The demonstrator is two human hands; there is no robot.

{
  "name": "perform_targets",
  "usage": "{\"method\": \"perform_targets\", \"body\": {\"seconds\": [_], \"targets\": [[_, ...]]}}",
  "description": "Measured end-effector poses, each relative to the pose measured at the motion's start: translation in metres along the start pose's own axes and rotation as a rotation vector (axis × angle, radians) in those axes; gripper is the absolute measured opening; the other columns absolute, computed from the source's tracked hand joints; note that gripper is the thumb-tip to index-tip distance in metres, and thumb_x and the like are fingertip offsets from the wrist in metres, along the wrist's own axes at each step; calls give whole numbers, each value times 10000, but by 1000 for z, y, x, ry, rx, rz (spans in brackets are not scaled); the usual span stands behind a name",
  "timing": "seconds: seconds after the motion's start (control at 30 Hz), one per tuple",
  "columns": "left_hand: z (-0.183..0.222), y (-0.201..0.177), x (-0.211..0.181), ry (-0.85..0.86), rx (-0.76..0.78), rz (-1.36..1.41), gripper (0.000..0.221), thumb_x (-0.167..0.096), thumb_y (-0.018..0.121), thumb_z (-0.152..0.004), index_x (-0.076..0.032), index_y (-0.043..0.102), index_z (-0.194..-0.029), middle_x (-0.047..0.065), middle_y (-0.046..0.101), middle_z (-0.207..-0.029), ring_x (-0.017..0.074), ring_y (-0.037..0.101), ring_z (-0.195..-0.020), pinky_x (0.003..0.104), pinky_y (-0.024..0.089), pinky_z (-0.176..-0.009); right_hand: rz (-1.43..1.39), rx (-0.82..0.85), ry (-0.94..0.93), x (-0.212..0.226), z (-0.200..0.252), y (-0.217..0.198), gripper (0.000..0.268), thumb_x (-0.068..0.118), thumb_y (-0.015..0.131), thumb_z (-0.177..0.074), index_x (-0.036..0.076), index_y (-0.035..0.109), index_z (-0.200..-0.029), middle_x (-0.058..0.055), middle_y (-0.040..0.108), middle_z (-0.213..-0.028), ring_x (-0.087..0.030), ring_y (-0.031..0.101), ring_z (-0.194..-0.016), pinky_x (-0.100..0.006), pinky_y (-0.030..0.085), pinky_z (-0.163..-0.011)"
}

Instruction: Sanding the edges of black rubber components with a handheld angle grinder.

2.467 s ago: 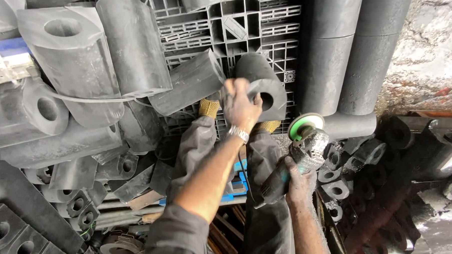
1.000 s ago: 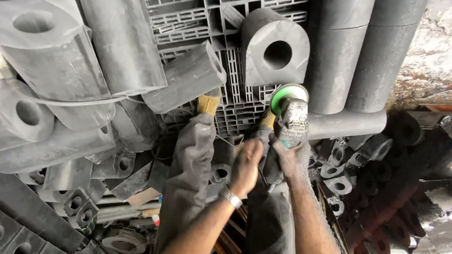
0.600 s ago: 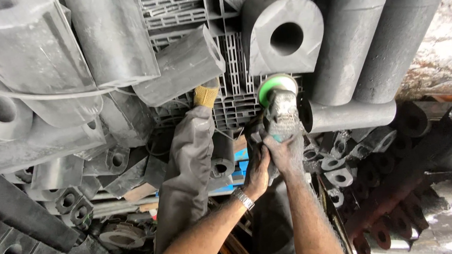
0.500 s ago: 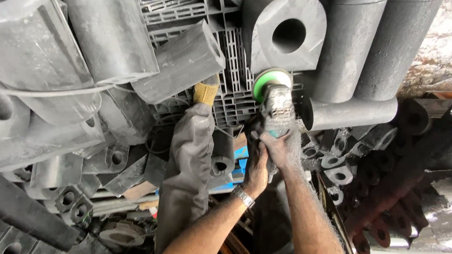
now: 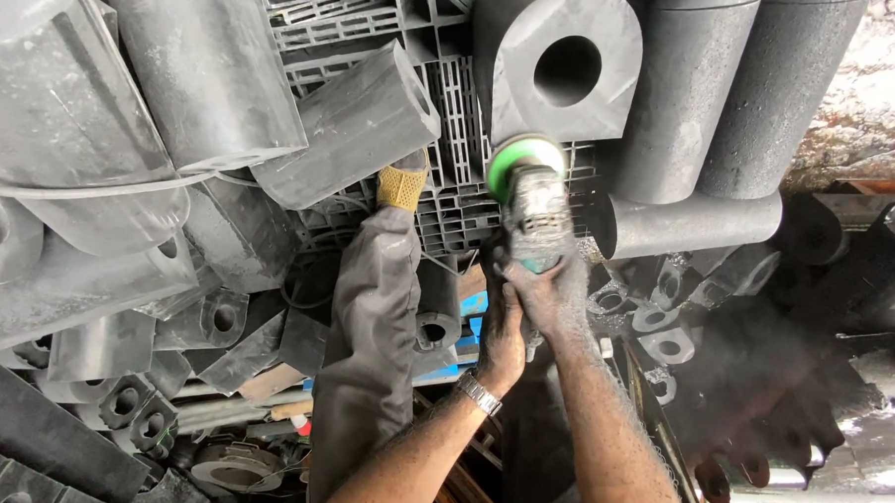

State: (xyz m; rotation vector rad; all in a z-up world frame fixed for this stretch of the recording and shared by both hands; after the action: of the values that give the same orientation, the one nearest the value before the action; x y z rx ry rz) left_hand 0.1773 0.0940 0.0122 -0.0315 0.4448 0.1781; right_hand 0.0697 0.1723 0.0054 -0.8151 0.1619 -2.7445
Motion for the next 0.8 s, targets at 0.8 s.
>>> {"method": "perform_targets", "body": {"seconds": [0.8], "targets": [[1, 4, -7, -30, 51, -6, 845, -639, 210, -1042, -45, 104, -1633, 191, 129, -1718, 318, 118, -1593, 423, 190, -1273, -73, -90, 156, 6, 5, -11, 539, 267, 867, -749, -3, 665, -1169, -111, 760, -1008, -183, 737, -865, -344, 631, -765]]}}
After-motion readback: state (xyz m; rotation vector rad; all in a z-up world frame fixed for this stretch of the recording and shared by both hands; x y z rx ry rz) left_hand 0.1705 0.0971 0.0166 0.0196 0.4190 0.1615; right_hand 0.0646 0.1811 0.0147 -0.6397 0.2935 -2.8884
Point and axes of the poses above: each hand's wrist, its own z-axis away from the middle knuckle, its own y-axis out of the palm, x = y × z, the point moved 9 cm from there along -z, towards the middle knuckle
